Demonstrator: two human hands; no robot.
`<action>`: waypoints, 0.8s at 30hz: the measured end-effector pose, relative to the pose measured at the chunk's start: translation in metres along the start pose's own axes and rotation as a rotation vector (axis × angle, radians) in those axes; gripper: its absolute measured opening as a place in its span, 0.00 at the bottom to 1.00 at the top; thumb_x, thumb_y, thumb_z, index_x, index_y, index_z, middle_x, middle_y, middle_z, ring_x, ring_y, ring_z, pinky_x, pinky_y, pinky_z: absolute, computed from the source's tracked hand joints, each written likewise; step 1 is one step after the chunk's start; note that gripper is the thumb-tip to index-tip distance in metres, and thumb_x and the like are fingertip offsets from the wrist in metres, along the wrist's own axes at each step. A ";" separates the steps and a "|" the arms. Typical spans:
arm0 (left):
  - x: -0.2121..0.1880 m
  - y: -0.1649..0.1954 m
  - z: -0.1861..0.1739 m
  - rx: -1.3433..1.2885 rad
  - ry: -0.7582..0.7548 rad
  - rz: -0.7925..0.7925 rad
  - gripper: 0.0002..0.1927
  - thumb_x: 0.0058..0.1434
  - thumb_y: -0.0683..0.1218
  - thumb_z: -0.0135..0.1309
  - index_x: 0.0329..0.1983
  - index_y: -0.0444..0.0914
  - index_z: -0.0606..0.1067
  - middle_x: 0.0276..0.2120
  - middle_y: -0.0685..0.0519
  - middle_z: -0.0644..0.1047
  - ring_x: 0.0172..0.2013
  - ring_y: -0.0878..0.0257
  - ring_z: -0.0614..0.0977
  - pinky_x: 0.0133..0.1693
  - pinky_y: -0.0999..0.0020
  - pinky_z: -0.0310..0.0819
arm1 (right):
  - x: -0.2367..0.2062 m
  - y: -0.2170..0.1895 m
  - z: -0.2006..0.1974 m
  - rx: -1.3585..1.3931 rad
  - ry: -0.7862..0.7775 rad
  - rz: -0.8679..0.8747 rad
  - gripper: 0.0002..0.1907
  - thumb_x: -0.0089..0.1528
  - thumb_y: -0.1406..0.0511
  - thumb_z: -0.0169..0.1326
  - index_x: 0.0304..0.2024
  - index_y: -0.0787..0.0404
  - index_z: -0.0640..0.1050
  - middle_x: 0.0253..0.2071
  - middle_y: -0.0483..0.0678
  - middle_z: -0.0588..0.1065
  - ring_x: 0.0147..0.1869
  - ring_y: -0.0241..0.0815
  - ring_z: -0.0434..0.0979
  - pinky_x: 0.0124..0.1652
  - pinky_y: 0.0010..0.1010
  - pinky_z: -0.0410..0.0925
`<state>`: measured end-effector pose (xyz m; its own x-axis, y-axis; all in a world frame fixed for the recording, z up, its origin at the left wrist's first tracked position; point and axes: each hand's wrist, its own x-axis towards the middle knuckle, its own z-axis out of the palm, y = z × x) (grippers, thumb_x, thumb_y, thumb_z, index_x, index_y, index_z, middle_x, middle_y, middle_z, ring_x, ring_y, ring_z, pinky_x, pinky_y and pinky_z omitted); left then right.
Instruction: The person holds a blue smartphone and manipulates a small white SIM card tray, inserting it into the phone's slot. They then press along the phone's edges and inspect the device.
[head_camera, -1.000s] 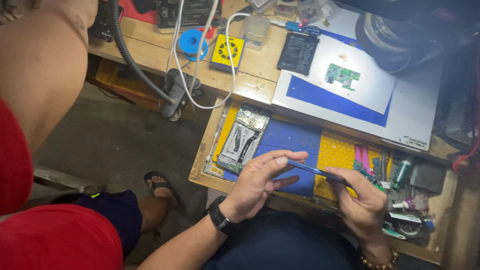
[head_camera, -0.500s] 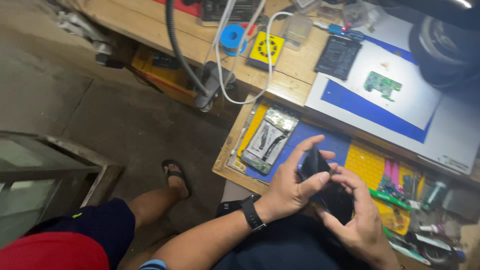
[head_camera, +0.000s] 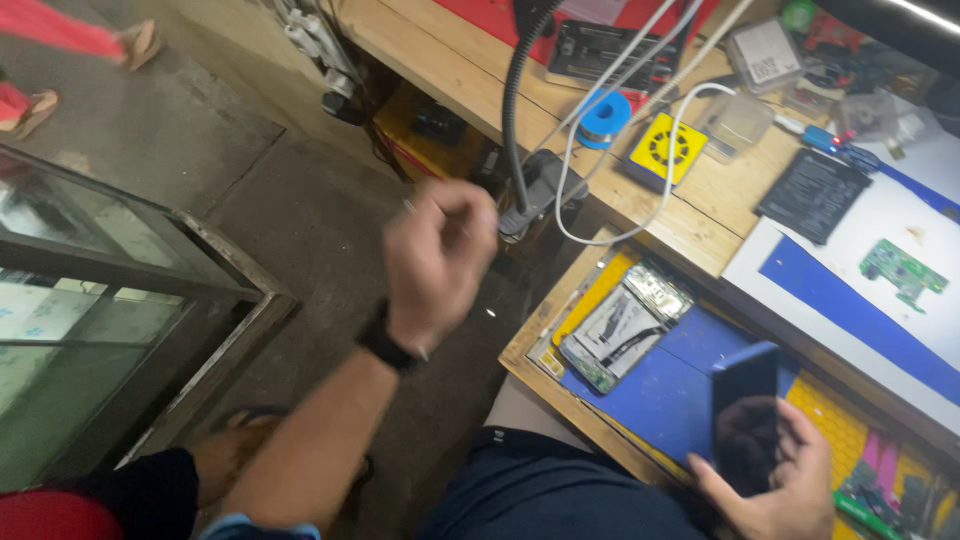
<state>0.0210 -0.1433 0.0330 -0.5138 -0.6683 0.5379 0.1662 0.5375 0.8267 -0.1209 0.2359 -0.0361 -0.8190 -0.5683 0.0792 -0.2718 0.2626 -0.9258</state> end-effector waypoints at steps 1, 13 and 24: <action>0.023 -0.024 -0.010 -0.055 0.059 -0.033 0.04 0.74 0.42 0.55 0.48 0.35 0.76 0.37 0.57 0.79 0.33 0.74 0.78 0.35 0.76 0.75 | 0.002 0.012 -0.007 -0.021 0.001 0.089 0.46 0.41 0.72 0.70 0.61 0.72 0.65 0.50 0.56 0.74 0.54 0.43 0.78 0.56 0.33 0.71; 0.224 -0.145 -0.094 0.218 0.498 -0.357 0.10 0.67 0.45 0.53 0.45 0.38 0.82 0.25 0.54 0.83 0.21 0.68 0.81 0.23 0.71 0.77 | 0.024 0.097 -0.048 -0.293 0.131 0.572 0.41 0.39 0.79 0.68 0.56 0.73 0.71 0.46 0.60 0.76 0.51 0.47 0.79 0.53 0.38 0.74; 0.233 -0.154 -0.089 0.346 0.645 -0.253 0.07 0.66 0.45 0.56 0.35 0.38 0.79 0.28 0.57 0.82 0.29 0.67 0.81 0.34 0.65 0.79 | -0.016 0.047 -0.033 -0.054 0.057 0.478 0.45 0.33 0.80 0.70 0.55 0.72 0.71 0.46 0.58 0.76 0.51 0.41 0.78 0.53 0.36 0.72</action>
<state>-0.0494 -0.4274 0.0455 0.1087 -0.9022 0.4175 -0.2180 0.3881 0.8954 -0.1374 0.2832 -0.0691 -0.8845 -0.3310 -0.3288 0.1169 0.5250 -0.8430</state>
